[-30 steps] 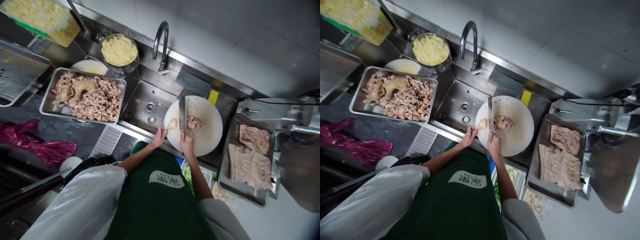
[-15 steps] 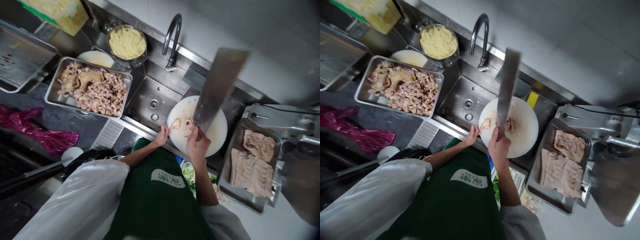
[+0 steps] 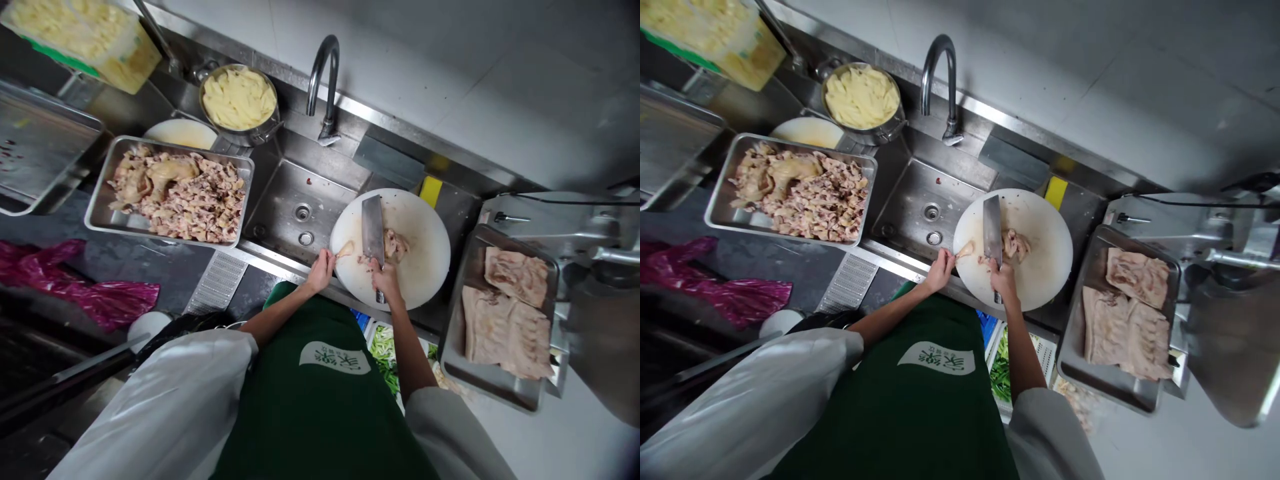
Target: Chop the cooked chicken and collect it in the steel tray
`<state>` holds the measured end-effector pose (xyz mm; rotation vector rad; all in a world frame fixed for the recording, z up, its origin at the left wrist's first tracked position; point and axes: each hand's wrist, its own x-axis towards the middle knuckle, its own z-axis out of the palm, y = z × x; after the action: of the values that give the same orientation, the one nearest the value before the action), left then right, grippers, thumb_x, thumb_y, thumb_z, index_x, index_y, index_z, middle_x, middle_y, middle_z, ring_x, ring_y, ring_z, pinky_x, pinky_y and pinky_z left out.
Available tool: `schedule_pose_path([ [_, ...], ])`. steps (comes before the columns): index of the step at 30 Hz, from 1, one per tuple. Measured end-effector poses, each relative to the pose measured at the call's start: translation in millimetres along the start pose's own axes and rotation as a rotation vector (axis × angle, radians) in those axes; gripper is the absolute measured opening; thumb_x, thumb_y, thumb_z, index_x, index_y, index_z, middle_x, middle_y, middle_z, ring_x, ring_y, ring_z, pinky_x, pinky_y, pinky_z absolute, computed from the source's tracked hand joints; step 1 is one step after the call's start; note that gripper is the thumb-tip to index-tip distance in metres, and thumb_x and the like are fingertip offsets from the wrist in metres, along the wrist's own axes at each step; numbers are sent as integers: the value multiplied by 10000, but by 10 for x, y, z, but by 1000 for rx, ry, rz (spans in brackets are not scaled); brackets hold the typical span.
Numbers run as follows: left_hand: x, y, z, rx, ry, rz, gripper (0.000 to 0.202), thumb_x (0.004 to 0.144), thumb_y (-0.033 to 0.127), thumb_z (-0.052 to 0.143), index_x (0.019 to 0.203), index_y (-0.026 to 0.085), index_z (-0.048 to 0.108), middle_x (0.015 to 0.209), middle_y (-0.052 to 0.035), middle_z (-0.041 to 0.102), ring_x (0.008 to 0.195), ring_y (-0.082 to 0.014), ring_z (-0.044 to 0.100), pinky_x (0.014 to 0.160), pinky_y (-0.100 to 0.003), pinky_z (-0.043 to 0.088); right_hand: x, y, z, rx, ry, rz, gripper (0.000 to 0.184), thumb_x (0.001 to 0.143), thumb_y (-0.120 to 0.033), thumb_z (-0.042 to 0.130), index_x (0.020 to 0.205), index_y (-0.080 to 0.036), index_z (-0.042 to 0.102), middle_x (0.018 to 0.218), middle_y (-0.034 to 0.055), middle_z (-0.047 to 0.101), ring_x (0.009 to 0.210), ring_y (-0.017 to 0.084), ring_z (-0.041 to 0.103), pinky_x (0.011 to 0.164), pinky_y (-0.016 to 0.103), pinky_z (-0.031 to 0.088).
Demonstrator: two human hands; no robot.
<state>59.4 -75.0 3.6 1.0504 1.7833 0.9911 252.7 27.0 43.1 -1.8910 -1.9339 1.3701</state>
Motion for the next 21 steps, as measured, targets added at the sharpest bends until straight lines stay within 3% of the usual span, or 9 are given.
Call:
schedule_pose_path([
  [4, 34, 170, -62, 152, -2, 152, 196, 1014, 370, 446, 1137, 224, 493, 1031, -73, 597, 930, -211, 593, 847, -328, 466, -27, 12, -73, -47, 14, -7, 496, 973, -527, 400, 835, -135, 671, 428, -23, 491, 379, 150, 522, 454, 237, 388],
  [7, 67, 207, -119, 156, 51, 232, 270, 998, 381, 488, 1190, 200, 547, 1114, -101, 606, 976, -213, 589, 894, -327, 479, -65, -91, -59, -182, 61, -54, 445, 988, -440, 408, 837, -138, 698, 568, 59, 637, 555, 185, 637, 584, 250, 444],
  [11, 105, 122, -163, 46, 105, 188, 272, 957, 373, 561, 1132, 172, 612, 1053, -92, 637, 837, -175, 591, 804, -292, 504, -162, -233, -26, -260, 126, -107, 441, 1006, -399, 398, 921, -131, 738, 849, 159, 748, 819, 240, 707, 722, 280, 464],
  [15, 51, 46, -64, -17, 140, 118, 291, 915, 392, 617, 1093, 164, 645, 987, -77, 657, 745, -155, 568, 738, -283, 497, -262, -331, -7, -167, 147, -156, 481, 1012, -438, 387, 1002, -129, 756, 949, 172, 761, 913, 258, 713, 786, 299, 479],
  [19, 22, 113, 20, 15, -47, 132, 310, 916, 407, 610, 1085, 154, 675, 806, -45, 638, 714, -172, 567, 729, -298, 497, -279, -318, -45, -76, 217, -152, 549, 1004, -509, 366, 983, -130, 762, 916, 153, 764, 891, 250, 715, 778, 296, 498],
  [21, 143, 195, -27, 98, -120, 239, 293, 942, 329, 548, 1140, 159, 681, 933, -88, 662, 864, -214, 601, 837, -342, 506, -265, -238, -110, -68, 264, -132, 597, 1004, -549, 348, 949, -119, 758, 836, 154, 752, 834, 253, 713, 732, 297, 502],
])
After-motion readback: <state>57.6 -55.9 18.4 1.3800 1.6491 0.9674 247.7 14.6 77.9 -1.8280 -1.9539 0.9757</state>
